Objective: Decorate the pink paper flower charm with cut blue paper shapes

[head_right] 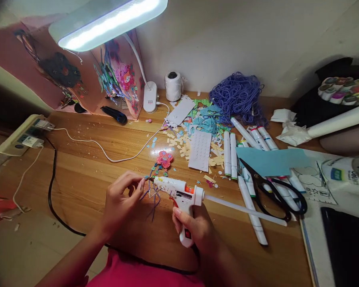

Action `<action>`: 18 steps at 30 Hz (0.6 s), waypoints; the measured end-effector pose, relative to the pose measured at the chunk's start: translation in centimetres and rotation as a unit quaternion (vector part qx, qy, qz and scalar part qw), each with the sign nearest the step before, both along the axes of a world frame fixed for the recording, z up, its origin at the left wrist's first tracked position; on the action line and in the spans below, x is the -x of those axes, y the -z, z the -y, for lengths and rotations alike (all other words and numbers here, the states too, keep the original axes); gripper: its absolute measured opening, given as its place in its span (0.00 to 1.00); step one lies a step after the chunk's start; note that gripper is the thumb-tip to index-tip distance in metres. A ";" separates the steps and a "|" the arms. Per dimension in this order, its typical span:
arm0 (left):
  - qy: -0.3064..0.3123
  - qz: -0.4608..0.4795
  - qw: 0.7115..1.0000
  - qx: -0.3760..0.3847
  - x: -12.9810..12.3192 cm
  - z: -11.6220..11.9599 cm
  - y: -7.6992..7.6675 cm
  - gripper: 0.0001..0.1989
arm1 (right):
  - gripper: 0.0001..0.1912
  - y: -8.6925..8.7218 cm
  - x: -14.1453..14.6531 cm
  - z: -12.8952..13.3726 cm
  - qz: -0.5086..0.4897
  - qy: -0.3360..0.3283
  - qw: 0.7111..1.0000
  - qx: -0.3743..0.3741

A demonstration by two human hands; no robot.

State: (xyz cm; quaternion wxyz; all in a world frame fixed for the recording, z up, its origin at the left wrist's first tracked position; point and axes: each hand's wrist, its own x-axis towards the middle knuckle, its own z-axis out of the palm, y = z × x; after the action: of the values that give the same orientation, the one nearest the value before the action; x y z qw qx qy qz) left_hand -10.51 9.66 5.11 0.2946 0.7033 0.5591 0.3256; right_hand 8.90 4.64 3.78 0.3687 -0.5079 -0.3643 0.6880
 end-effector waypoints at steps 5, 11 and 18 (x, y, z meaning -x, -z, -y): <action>0.002 -0.005 1.000 -0.002 0.1 0.1 0.0 0.06 | 0.20 0.1 -0.1 0.1 0.009 0.000 1.000 0.001; 0.005 -0.005 1.000 -0.001 0.0 0.2 0.2 0.06 | 0.21 0.6 -0.2 0.1 0.014 -0.014 1.000 -0.019; 0.007 -0.010 1.000 -0.005 0.0 0.3 0.2 0.06 | 0.19 0.4 -0.1 0.3 0.011 0.005 1.000 0.005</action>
State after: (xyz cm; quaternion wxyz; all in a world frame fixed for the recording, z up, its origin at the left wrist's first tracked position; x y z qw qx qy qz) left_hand -10.53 9.34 4.90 0.2878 0.7116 0.5555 0.3197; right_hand 8.96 4.36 3.36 0.3654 -0.5188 -0.3623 0.6827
